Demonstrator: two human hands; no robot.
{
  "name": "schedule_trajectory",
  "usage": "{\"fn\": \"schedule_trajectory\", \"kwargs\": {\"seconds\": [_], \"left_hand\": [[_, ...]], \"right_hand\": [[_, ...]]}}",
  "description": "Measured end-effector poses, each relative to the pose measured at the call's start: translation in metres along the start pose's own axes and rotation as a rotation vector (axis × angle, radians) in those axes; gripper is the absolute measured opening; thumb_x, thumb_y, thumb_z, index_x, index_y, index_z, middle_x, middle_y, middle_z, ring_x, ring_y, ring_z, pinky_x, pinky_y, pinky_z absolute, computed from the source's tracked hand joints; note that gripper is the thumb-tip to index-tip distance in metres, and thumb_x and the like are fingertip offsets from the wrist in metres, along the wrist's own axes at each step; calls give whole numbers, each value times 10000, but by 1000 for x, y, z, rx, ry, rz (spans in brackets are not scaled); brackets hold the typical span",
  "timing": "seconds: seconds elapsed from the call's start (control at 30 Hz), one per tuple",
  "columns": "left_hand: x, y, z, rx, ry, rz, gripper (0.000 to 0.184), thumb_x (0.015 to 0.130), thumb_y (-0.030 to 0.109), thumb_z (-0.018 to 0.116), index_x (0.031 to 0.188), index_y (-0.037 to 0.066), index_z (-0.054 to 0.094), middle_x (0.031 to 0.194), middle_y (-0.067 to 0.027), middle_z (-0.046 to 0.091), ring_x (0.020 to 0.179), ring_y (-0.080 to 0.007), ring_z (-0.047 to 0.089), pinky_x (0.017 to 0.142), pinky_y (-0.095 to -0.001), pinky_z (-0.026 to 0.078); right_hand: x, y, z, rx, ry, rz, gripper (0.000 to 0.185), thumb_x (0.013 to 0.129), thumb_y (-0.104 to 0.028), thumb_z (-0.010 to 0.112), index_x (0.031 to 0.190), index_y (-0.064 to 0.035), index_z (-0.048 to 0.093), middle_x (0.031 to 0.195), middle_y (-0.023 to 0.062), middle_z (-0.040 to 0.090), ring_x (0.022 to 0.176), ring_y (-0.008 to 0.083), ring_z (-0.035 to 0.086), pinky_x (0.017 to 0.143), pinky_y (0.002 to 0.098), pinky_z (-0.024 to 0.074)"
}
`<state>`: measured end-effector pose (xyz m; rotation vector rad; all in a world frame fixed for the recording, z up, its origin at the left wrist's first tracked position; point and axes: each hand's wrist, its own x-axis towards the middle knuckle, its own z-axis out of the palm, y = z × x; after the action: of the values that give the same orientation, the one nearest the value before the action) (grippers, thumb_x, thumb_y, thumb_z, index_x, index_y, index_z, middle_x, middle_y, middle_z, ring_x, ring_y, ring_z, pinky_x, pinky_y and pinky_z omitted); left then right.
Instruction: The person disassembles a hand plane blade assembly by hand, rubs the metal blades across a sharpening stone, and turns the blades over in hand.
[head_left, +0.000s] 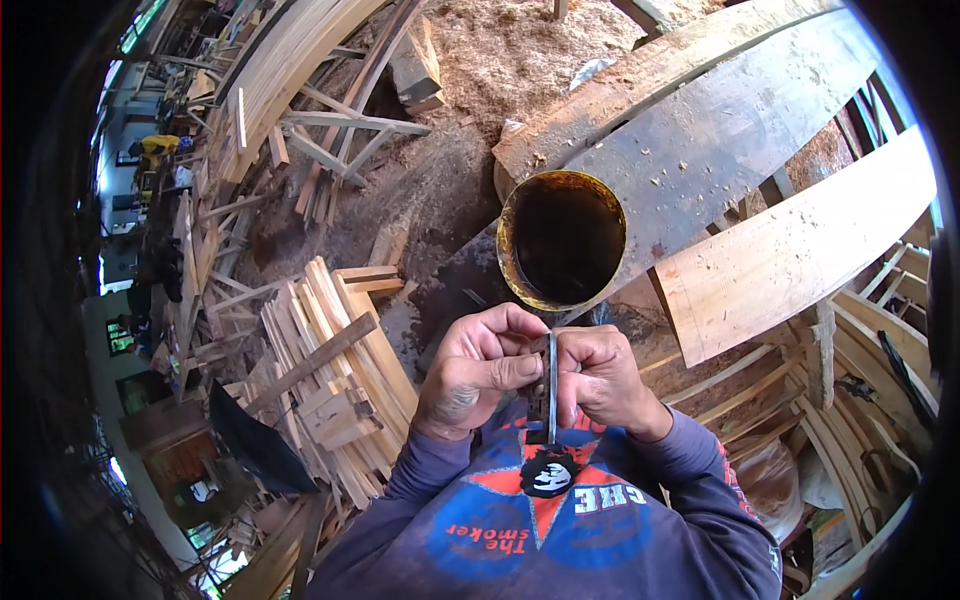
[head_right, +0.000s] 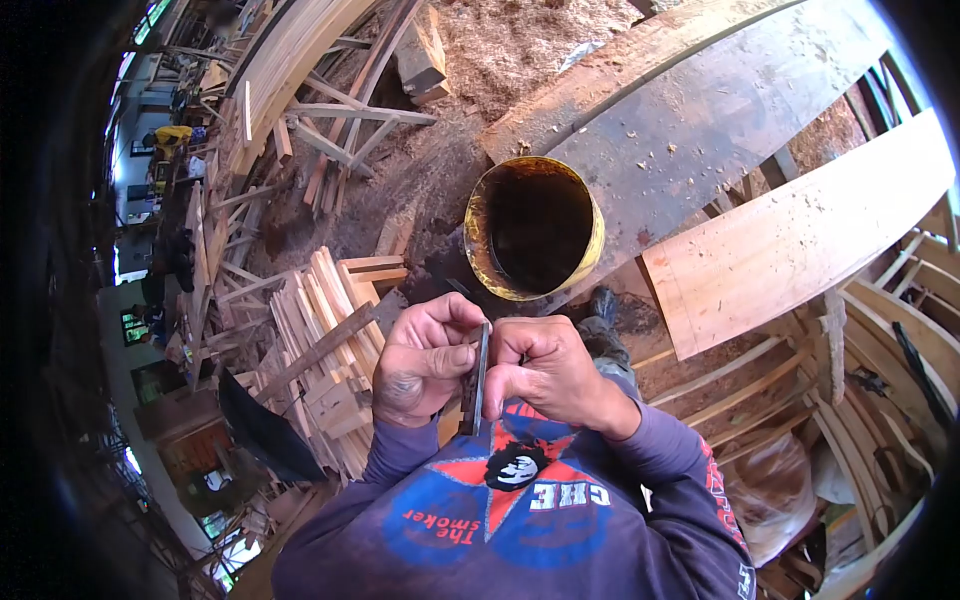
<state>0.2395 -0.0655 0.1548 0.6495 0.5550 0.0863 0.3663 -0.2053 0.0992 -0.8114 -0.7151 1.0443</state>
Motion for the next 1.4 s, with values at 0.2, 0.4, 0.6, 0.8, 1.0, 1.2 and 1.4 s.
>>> {"fn": "schedule_trajectory", "kwargs": {"seconds": [0.2,0.4,0.6,0.8,1.0,1.2,1.4], "left_hand": [[1,-1,-1,-36,-30,-27,308,913,-39,720,1198,-53,604,1025,-144,750,911,-169,741,803,-278,590],[-2,2,-2,-32,-33,-64,310,908,-31,732,1191,-56,608,991,-143,758,869,-157,743,786,-271,588],[-8,3,-6,-14,-36,-80,290,903,-35,731,1171,-55,624,972,-141,759,838,-154,740,741,-268,581],[-16,4,-17,-6,-60,-76,284,903,-23,732,1168,-46,633,946,-134,754,794,-152,727,724,-285,582],[-29,7,-32,-14,-50,-87,278,908,-16,734,1166,-42,635,953,-128,756,780,-149,722,714,-279,577],[-45,11,-61,-29,-63,-74,282,921,13,744,1174,-34,628,957,-116,754,791,-145,723,700,-266,562],[-64,15,-103,-198,-232,-87,310,938,57,748,1201,-11,597,962,-98,732,830,-154,718,715,-272,563]], "right_hand": [[-3,7,-2,-26,40,-4,400,811,-174,895,664,-53,544,677,17,642,617,81,602,547,269,446],[-5,6,0,-49,60,32,409,801,-200,899,646,-55,550,665,14,630,606,84,593,542,274,436],[-2,5,1,-72,58,41,380,813,-186,880,649,-52,564,662,12,627,601,89,583,560,265,428],[0,14,11,-10,128,53,417,925,-269,774,649,-57,544,645,7,583,578,104,528,551,264,405],[3,19,23,-51,210,80,704,960,-684,557,592,-88,480,580,19,493,540,130,465,524,274,346],[-2,43,42,2,183,54,634,1064,-511,533,640,-41,506,618,61,538,570,121,489,535,276,360],[1,58,83,-58,151,110,612,1102,-443,492,661,-22,544,626,49,536,583,113,494,553,272,375]]}}
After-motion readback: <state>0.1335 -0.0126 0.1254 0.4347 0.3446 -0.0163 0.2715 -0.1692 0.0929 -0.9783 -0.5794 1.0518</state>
